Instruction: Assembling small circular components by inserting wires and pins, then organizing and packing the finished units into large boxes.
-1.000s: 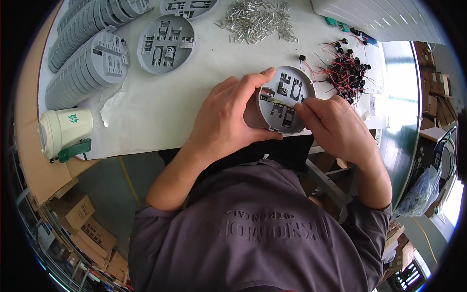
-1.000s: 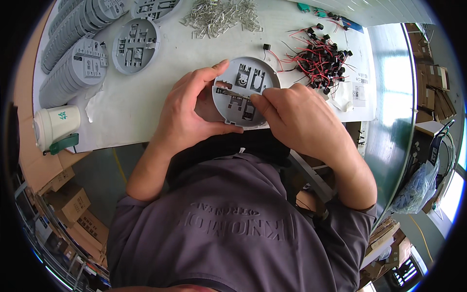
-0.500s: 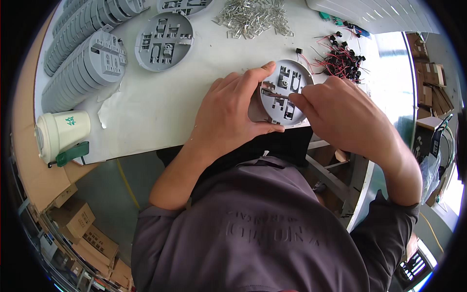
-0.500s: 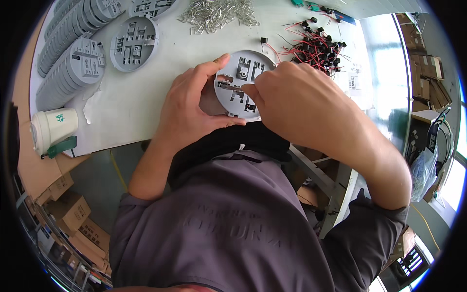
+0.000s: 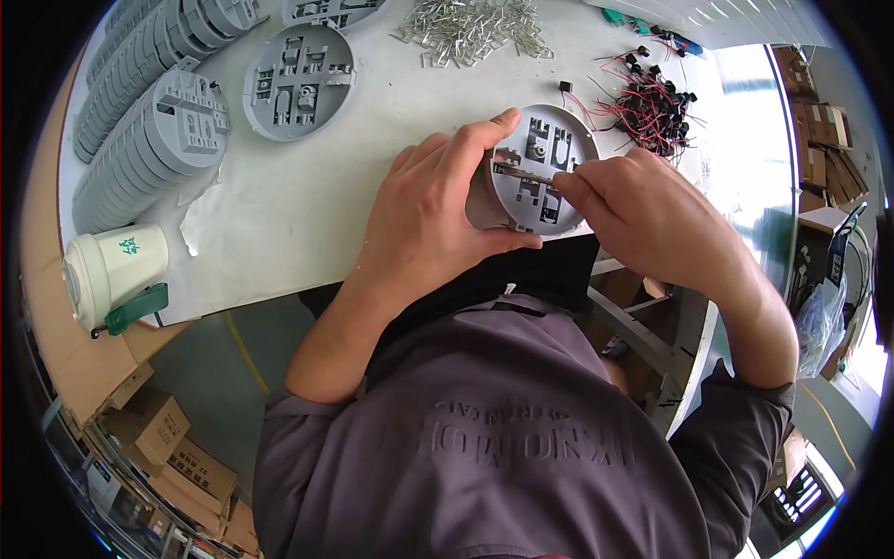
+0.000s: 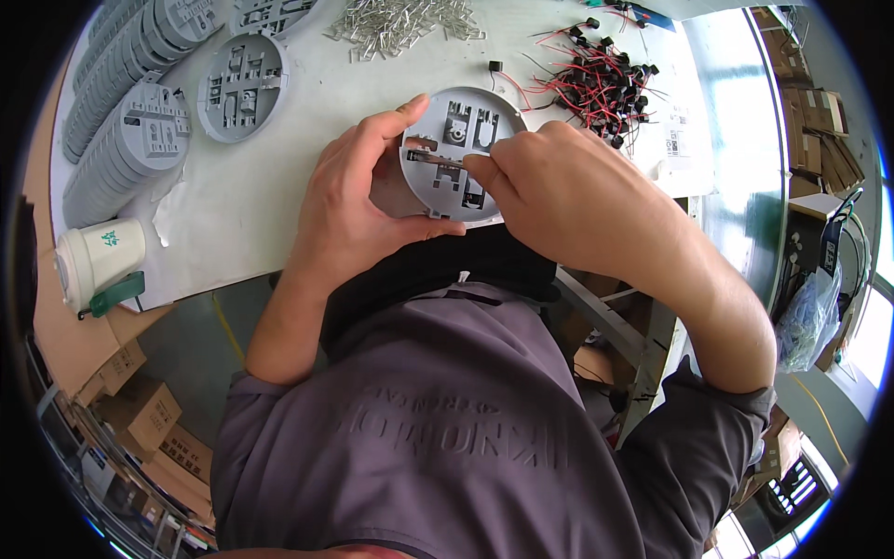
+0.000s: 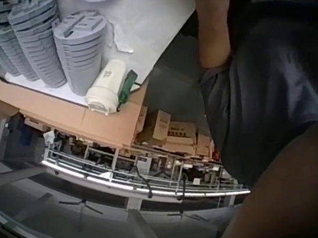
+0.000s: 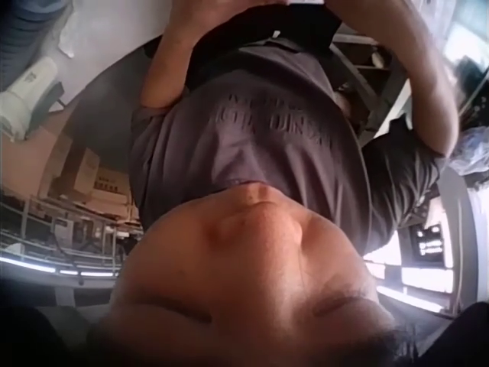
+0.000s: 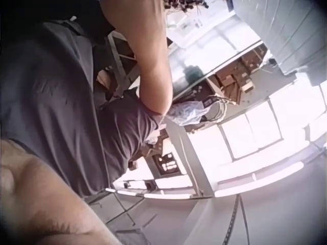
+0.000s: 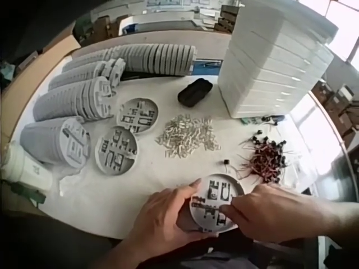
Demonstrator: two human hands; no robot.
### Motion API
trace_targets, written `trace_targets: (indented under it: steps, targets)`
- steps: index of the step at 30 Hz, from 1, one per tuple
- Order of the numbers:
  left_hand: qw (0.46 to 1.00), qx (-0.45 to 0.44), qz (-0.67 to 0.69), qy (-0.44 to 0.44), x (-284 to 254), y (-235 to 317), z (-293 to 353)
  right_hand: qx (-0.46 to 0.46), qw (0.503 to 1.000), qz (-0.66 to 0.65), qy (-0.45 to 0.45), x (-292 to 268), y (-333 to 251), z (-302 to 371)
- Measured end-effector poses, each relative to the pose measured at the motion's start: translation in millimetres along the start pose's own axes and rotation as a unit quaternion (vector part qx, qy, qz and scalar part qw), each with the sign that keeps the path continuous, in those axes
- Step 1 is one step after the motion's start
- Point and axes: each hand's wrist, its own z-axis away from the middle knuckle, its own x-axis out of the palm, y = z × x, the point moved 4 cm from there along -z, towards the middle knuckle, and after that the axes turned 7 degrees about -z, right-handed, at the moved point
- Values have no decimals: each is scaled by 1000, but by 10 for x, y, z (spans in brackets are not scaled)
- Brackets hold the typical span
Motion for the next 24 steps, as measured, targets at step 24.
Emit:
trace_targets:
  steps: [24]
  targets:
    - [1000, 17, -8, 2, 10, -6, 4, -81, 991, 102, 3, -102, -228, -6]
